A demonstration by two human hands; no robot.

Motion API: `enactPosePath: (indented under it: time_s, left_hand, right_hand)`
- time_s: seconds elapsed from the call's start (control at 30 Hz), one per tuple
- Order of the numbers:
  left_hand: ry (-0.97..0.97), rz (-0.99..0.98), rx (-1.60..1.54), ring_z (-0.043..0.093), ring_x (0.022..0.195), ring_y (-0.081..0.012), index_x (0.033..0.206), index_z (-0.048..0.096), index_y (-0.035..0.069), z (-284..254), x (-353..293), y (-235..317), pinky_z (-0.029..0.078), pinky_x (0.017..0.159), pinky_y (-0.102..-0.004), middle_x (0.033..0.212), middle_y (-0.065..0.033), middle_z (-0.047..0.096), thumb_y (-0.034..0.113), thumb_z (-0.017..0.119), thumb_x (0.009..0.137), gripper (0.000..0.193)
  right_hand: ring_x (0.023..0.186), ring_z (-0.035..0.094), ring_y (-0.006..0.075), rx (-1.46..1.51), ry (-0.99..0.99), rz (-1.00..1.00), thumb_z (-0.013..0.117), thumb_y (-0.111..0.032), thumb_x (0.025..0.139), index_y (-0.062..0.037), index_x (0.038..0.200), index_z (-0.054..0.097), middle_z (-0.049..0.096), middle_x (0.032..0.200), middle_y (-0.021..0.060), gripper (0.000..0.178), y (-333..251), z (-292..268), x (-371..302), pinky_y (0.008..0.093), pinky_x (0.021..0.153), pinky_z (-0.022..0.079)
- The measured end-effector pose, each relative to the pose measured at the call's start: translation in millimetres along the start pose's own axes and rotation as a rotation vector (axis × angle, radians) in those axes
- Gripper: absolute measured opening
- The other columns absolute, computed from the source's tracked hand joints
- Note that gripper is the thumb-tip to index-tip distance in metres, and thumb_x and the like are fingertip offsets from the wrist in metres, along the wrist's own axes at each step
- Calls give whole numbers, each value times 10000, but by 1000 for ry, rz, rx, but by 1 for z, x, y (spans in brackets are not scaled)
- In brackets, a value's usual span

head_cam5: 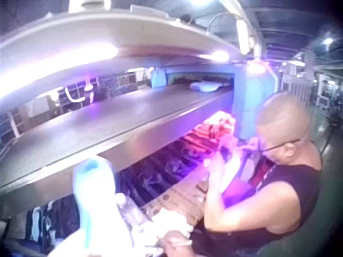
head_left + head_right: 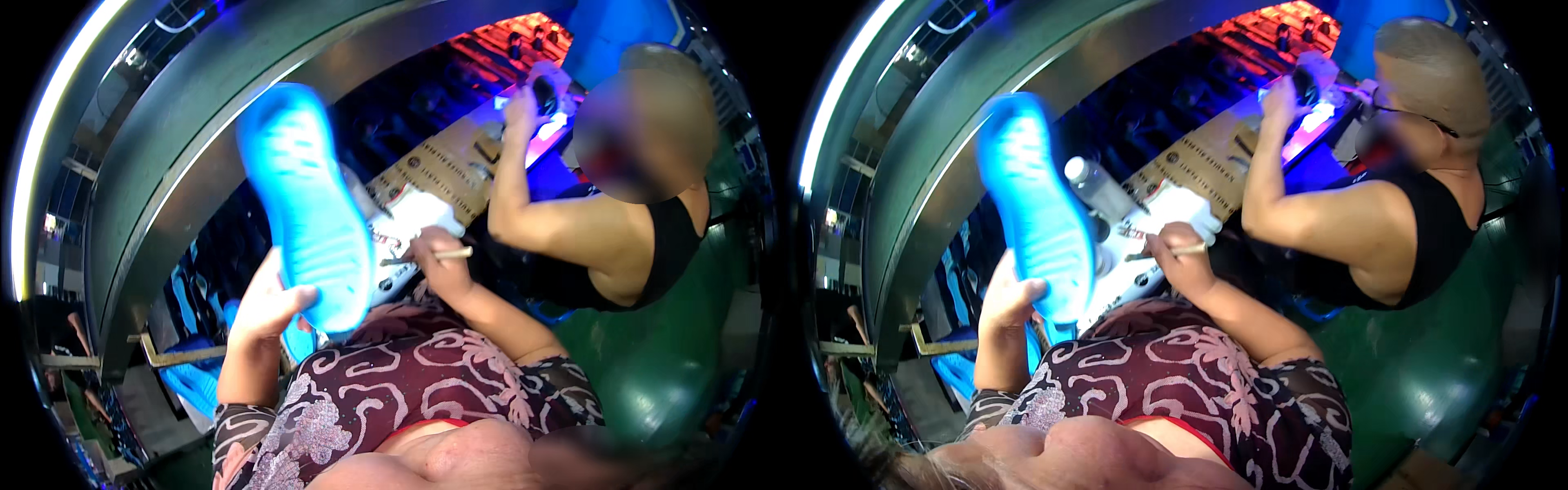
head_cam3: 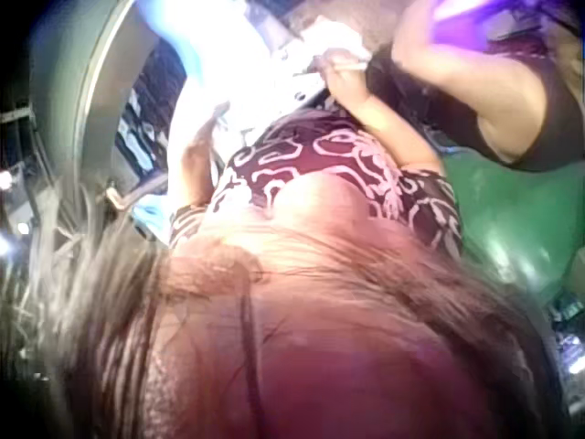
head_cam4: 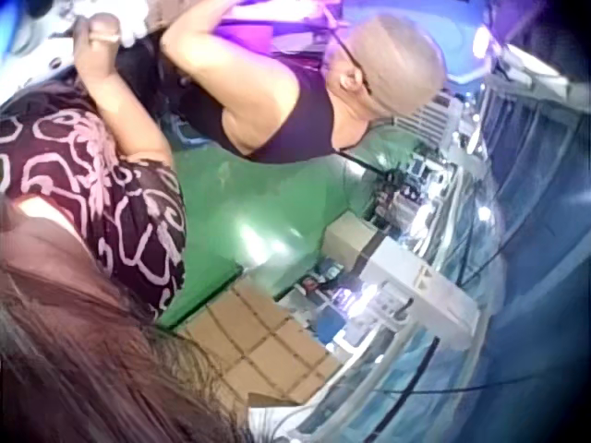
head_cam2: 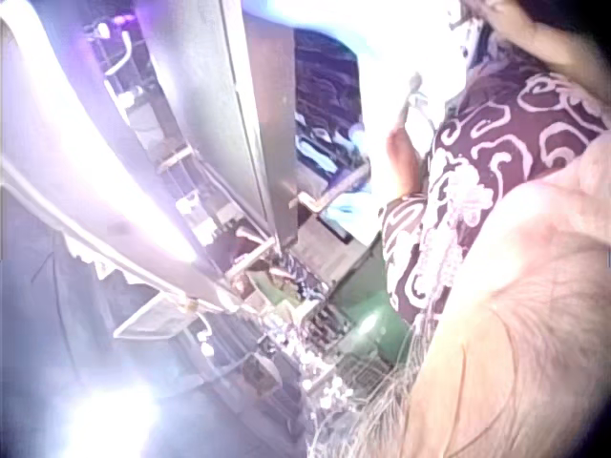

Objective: The person applies adhesive to the edges of shoe soles using a brush and a small container of liquid, handling blue shoe components one at a time and placing them back onto a conveyor belt.

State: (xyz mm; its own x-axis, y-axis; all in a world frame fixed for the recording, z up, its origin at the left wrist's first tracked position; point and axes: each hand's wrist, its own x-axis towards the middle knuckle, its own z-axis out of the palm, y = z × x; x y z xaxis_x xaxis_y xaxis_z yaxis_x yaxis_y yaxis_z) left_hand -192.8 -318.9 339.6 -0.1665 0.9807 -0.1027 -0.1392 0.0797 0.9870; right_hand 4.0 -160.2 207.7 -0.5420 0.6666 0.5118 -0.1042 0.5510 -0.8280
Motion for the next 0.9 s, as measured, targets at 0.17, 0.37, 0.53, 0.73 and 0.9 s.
enactPosePath:
  time_s: [0.17,0.37,0.53,0.73,0.9]
  left_hand:
    - [-368,4,142,553,484,-87,1159,543,-39,61,150,56,442,382,-222,822,-69,624,124,628,783,419]
    - [164,454,-544,669,806,-287,956,515,-66,98,297,142,576,754,-308,892,-196,634,161,592,912,244]
    - [133,602,-329,644,747,-213,979,550,-21,95,205,73,571,760,-369,798,-99,591,179,579,933,207]
    - [576,526,692,616,693,-118,910,598,-7,-67,30,-66,512,674,-241,790,-68,629,28,582,901,39]
    - [887,6,1467,575,1022,-361,1125,566,3,-155,-129,-136,472,892,-399,1096,-196,593,60,684,748,399]
  right_hand:
    - [621,535,228,-48,174,63,539,-120,910,-2,684,622,571,630,95,269,14,-14,-25,340,674,425]
    - [583,530,200,-64,124,113,524,-153,932,2,700,642,562,622,87,303,18,-7,-30,320,612,427]
    - [589,563,199,94,189,302,550,-176,931,5,697,649,593,627,95,312,28,-6,-37,321,580,435]
    - [583,531,87,249,82,352,502,-201,972,12,744,644,626,689,39,343,35,17,-37,225,563,434]
    - [590,492,78,292,-29,509,477,-233,986,-5,755,647,600,660,18,367,26,30,-27,225,563,398]
